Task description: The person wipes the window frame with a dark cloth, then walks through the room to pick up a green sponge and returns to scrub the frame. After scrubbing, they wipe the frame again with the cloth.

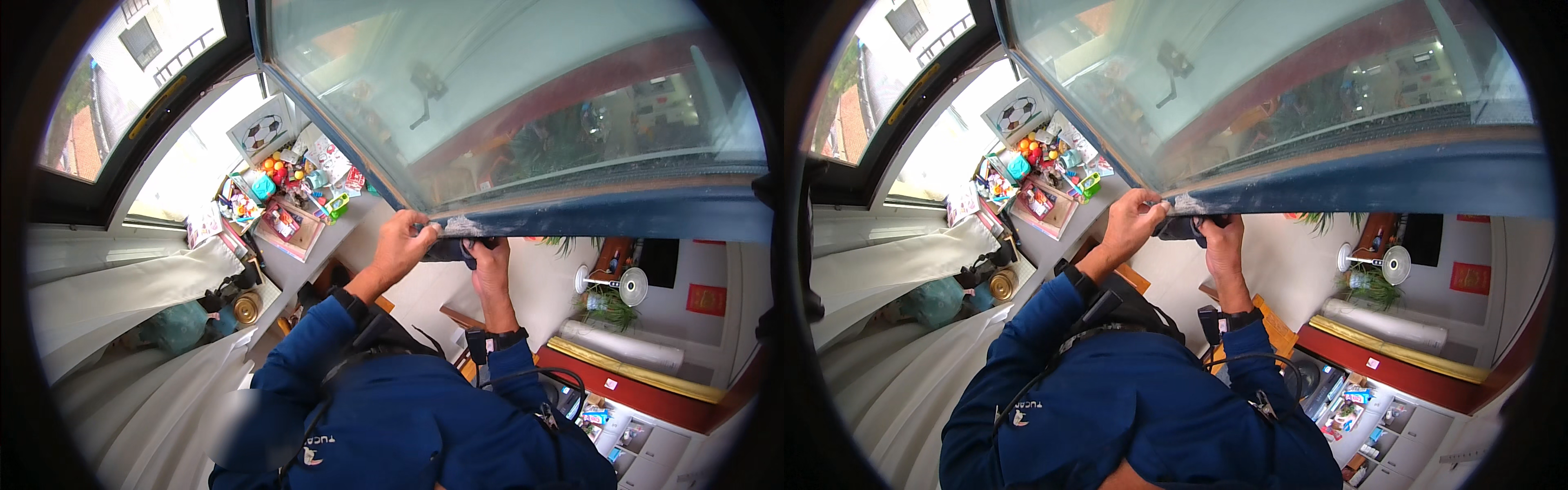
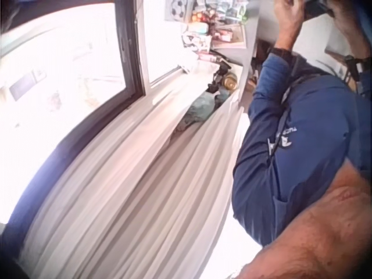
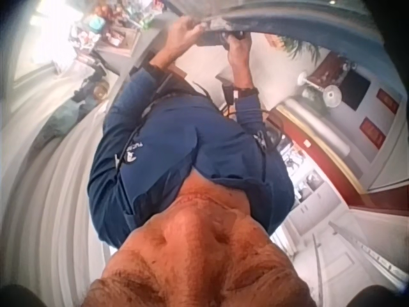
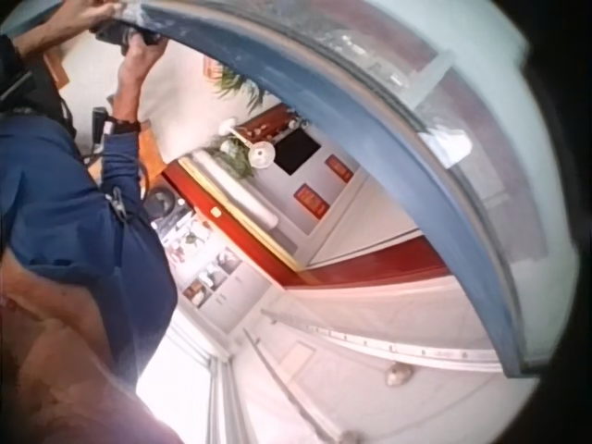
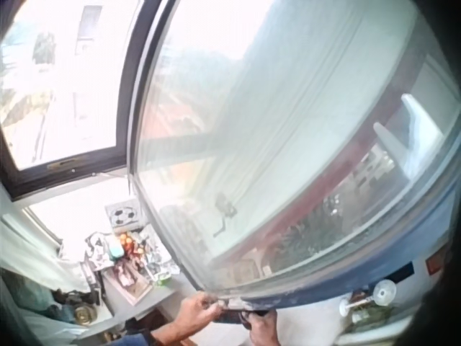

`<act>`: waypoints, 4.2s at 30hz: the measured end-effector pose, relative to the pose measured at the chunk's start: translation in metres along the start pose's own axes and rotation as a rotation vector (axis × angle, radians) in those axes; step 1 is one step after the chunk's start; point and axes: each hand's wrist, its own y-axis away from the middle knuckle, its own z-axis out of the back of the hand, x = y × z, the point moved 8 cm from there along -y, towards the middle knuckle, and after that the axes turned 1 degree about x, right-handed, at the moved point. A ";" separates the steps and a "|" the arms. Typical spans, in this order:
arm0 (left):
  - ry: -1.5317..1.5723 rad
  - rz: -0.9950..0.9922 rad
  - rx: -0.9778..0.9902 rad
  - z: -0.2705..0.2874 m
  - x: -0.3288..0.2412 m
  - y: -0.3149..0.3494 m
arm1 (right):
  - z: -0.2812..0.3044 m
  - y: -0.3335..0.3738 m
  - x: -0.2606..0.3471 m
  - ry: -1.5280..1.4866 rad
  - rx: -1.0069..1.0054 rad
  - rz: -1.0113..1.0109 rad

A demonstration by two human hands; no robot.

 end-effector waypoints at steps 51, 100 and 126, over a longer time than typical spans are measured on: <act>0.038 -0.070 -0.006 0.001 0.009 -0.001 | 0.002 -0.001 -0.006 -0.013 -0.038 0.010; 0.116 0.036 -0.080 -0.009 0.014 0.012 | 0.001 -0.014 -0.007 0.049 0.107 -0.042; 0.040 -0.277 -0.155 0.003 -0.043 0.024 | 0.000 -0.016 -0.007 0.149 0.139 -0.058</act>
